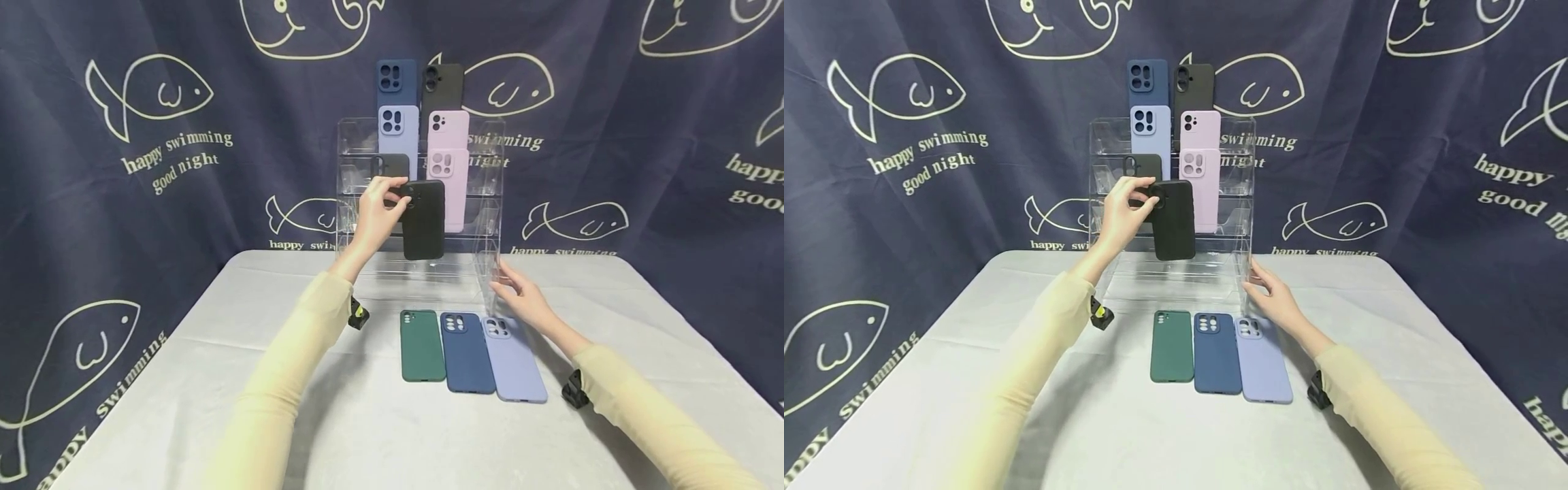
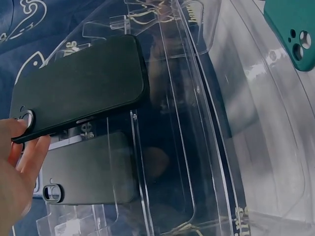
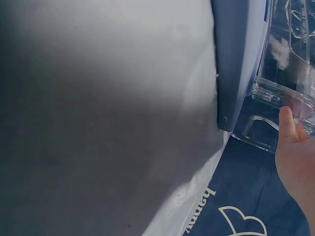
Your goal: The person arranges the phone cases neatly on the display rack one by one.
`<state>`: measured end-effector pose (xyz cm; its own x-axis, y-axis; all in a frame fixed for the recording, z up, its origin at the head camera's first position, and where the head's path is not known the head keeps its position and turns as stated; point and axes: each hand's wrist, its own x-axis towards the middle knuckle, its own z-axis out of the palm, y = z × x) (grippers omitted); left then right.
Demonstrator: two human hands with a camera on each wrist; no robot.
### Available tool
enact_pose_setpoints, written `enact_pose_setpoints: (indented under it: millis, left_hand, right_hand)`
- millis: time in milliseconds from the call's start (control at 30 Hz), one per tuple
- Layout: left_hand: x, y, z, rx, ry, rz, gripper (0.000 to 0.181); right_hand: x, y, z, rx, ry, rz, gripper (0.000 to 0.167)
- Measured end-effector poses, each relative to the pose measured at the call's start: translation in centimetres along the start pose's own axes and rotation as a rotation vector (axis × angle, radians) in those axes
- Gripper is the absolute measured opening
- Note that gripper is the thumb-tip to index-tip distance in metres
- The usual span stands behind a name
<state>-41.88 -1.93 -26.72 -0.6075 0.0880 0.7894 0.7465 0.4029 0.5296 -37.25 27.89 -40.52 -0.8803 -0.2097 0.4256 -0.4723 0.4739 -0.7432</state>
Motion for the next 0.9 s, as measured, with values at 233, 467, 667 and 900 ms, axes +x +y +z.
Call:
enact_pose_setpoints:
  millis: [233,467,667,900]
  left_hand:
    - [0.2,-0.9,1.6,-0.026,0.037,-0.02,0.031]
    - [-0.6,-1.6,3.1,0.002,0.01,-0.061,0.031]
    - [-0.9,-2.0,4.1,0.002,0.011,-0.053,0.031]
    - [-1.2,-2.3,4.9,-0.014,0.004,-0.114,0.031]
  right_hand:
    - [-0.2,-1.6,-0.3,0.007,0.007,-0.001,0.06]
    - [0.2,0.5,0.1,0.009,0.017,-0.021,0.061]
    - [0.1,0.2,0.1,-0.01,0.015,0.006,0.06]
    - [0.0,-0.4,0.0,-0.007,0.009,0.025,0.062]
